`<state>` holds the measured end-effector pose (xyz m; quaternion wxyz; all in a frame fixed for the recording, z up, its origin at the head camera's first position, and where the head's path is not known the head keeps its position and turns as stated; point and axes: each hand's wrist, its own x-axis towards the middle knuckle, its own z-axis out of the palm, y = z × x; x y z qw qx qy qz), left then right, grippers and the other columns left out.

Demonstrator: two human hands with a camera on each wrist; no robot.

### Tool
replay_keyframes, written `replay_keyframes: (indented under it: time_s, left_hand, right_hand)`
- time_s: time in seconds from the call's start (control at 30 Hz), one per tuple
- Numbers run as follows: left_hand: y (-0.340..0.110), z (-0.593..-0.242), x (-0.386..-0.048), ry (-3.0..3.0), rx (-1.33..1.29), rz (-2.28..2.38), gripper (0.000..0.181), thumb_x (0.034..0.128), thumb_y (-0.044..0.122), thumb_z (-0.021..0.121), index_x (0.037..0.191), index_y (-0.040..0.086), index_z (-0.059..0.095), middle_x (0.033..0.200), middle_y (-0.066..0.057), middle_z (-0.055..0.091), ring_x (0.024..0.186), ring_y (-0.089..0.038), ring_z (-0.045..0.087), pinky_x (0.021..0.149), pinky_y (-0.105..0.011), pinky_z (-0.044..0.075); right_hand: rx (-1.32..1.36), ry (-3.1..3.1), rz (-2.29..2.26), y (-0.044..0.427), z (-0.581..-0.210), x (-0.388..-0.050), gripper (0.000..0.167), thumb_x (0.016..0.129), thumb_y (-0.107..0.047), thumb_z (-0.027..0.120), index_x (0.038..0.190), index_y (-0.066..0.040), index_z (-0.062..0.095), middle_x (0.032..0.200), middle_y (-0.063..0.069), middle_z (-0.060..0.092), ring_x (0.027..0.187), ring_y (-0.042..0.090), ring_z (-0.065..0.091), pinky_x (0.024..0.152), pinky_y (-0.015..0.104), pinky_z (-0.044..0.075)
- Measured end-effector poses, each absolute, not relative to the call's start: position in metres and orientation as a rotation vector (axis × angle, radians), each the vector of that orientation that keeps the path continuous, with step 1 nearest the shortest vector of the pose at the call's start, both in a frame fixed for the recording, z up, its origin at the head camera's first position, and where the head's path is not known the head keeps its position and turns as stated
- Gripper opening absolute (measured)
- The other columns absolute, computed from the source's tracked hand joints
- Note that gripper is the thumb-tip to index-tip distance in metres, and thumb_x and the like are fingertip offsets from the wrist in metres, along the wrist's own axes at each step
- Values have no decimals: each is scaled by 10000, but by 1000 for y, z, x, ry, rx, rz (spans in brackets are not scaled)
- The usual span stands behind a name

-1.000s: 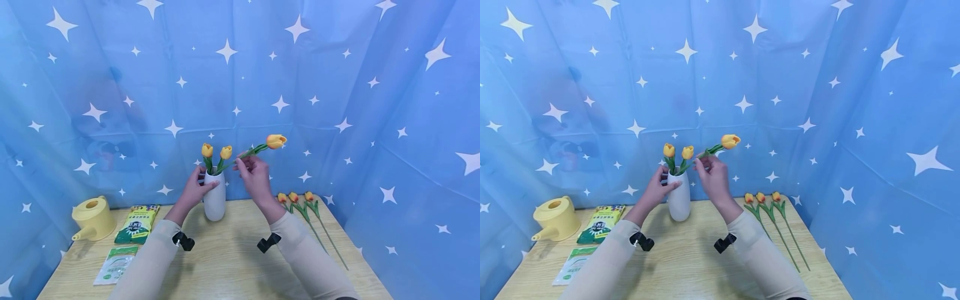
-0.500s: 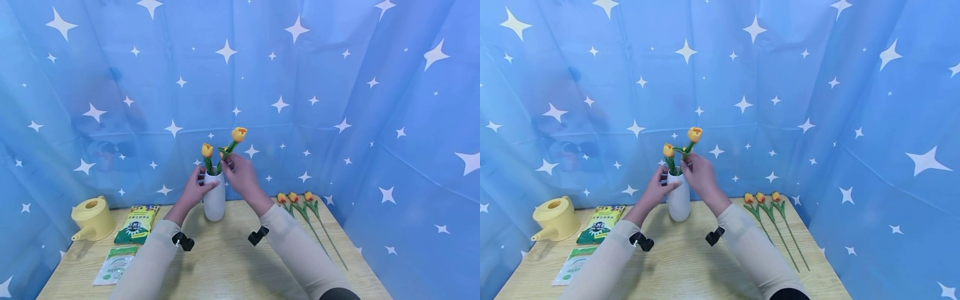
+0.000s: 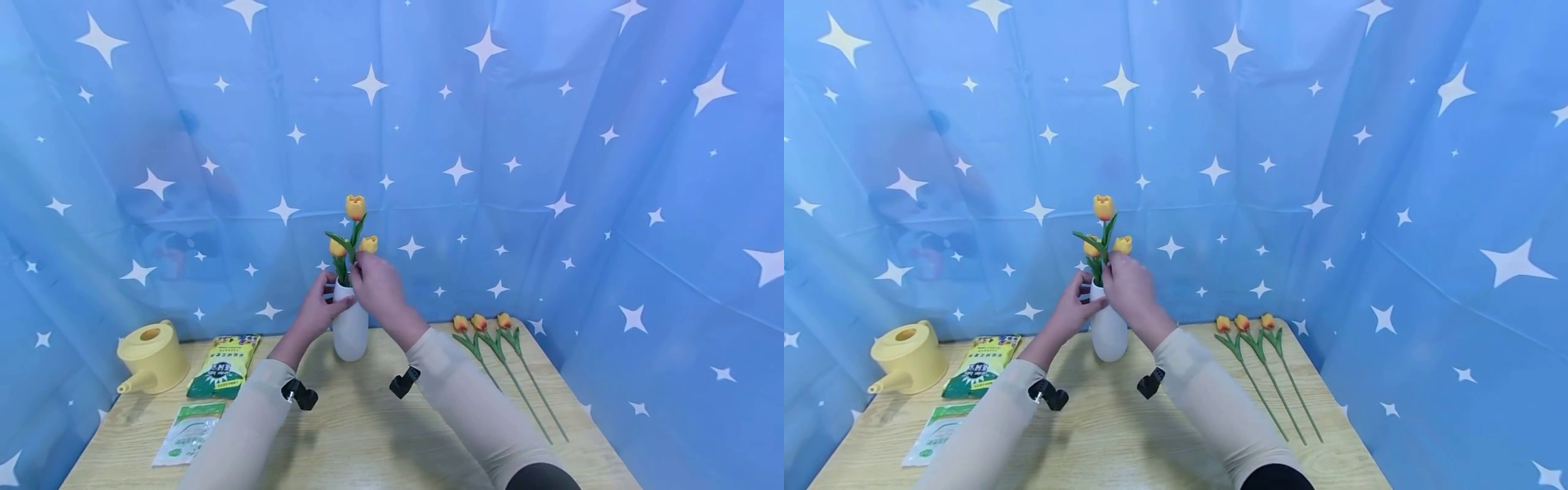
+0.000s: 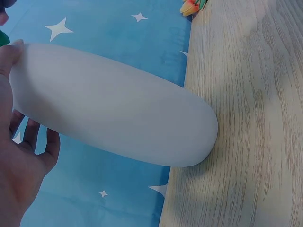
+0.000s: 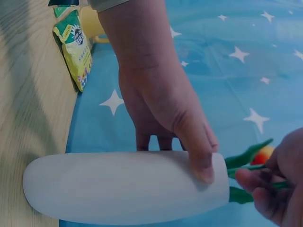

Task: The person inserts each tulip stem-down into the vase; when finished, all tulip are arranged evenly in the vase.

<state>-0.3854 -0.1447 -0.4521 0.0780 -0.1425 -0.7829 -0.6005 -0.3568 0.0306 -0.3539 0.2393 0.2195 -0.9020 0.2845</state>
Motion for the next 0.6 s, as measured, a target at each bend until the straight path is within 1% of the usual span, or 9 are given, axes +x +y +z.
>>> replay_keyframes:
  time_s: [0.1, 0.2, 0.33, 0.43, 0.6]
  left_hand:
    - [-144, -452, -386, -2337, -437, -1795, 446, 1006, 292, 840, 1295, 168, 525, 1427, -102, 590, 1344, -355, 575, 1088, -604, 548]
    - [-144, -452, -386, -2330, -449, -1801, 429, 1011, 252, 828, 1296, 156, 522, 1435, -112, 584, 1344, -360, 572, 1088, -608, 546]
    - [-144, -450, -384, -2319, -450, -1805, 438, 1006, 253, 832, 1291, 140, 520, 1433, -129, 582, 1342, -369, 571, 1083, -614, 546]
    - [-143, -450, -384, -2321, -448, -1793, 459, 1002, 280, 840, 1292, 133, 516, 1429, -132, 584, 1342, -367, 573, 1083, -611, 546]
    - [-143, -451, -384, -2333, -443, -1782, 490, 1002, 325, 848, 1302, 133, 511, 1436, -126, 584, 1347, -360, 573, 1092, -610, 538]
  right_hand:
    - [568, -2514, 785, 28, -359, -358, 112, 1119, -186, 677, 1087, -99, 742, 907, 32, 748, 809, 218, 724, 694, 388, 613]
    - [542, -2542, 806, 26, -362, -359, 132, 1120, -199, 679, 1051, -107, 745, 860, 12, 720, 748, 187, 675, 632, 343, 575]
    - [526, -2549, 823, 26, -367, -362, 141, 1107, -200, 694, 1029, -111, 770, 866, 5, 732, 728, 167, 644, 598, 305, 538]
    - [524, -2531, 848, 26, -370, -364, 123, 1089, -189, 721, 1041, -107, 799, 920, 16, 772, 774, 173, 677, 624, 308, 560]
    - [522, -2476, 916, 28, -377, -366, 109, 1071, -169, 752, 1084, -97, 833, 995, 27, 808, 887, 202, 736, 711, 351, 605]
